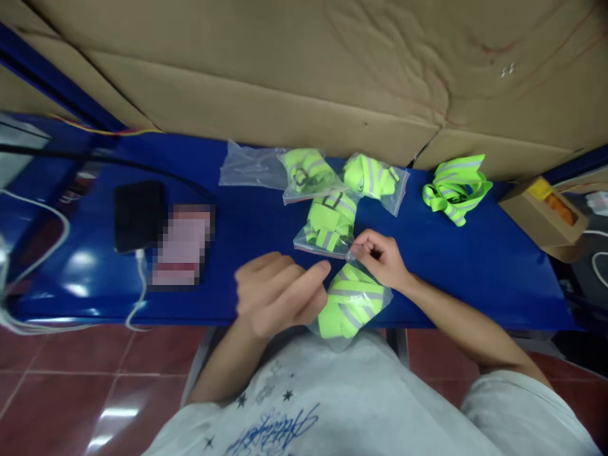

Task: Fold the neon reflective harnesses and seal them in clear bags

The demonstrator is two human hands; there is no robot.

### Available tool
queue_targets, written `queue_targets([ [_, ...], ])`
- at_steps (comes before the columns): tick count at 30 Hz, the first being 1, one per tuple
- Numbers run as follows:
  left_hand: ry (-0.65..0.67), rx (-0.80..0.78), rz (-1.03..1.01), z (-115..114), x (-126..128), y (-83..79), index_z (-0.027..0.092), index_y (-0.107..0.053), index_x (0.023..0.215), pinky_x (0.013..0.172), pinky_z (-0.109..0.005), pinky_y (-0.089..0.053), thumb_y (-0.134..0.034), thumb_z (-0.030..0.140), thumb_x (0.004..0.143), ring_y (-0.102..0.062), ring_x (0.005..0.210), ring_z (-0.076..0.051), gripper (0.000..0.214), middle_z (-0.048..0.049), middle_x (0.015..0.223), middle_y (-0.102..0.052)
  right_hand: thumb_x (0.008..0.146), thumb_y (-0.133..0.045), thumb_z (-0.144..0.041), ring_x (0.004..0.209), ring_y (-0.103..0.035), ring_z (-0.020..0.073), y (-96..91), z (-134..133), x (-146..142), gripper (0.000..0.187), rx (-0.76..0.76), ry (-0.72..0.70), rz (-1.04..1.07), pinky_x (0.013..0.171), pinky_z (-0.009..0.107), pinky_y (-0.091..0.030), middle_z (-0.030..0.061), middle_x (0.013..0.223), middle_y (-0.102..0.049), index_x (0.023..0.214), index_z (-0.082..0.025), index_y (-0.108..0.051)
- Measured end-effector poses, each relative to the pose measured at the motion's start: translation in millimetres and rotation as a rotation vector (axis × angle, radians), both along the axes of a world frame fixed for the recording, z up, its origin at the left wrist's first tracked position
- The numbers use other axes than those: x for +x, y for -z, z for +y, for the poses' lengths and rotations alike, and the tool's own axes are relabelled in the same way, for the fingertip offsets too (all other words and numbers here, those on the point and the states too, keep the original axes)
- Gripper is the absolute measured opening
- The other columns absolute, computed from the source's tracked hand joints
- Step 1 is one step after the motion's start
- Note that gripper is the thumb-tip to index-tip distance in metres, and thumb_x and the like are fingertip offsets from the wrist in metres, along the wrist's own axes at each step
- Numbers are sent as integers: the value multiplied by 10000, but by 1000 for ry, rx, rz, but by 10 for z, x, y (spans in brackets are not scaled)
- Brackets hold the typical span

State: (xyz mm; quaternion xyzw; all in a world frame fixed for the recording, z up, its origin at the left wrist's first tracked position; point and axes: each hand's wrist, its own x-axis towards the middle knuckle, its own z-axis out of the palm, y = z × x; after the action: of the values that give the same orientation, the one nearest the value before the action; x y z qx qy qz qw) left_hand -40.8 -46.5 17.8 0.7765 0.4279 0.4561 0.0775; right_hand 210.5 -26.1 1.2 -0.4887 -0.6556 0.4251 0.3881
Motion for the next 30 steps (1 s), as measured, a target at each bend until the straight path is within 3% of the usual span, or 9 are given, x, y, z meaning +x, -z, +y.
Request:
queue_targets([
  [2,18,243,52,111,73,-83,245,-709,979,528,-262,-454,-639,198,864,-547,488,-107,142,58,551,-566,954,-652,-496,469,-340,72,35,60,8,361,-11,-60,33,492,227,-270,-78,504,-422,804,-169,-618],
  [5,-7,448,143,234,181,-194,198,-675,1003,499,-260,-444,-583,41,772,-559,455,-104,295,61,546,-579,943,-650,-552,452,-331,70,76,153,20,413,-48,-131,85,456,221,-242,-74,513,-441,792,-174,-580],
  [15,63,473,177,268,203,-209,162,-686,991,531,-257,-479,-604,-29,752,-582,462,-118,317,26,573,-625,850,-731,-618,512,-355,67,105,198,5,491,-179,-190,229,490,209,-264,-73,553,-447,789,-157,-574],
  [30,82,486,200,251,259,-203,174,-708,946,554,-222,-489,-605,-16,746,-610,465,-111,294,32,574,-648,815,-771,-589,569,-427,77,124,224,2,474,-226,-226,325,534,210,-320,-52,626,-531,809,-148,-596],
])
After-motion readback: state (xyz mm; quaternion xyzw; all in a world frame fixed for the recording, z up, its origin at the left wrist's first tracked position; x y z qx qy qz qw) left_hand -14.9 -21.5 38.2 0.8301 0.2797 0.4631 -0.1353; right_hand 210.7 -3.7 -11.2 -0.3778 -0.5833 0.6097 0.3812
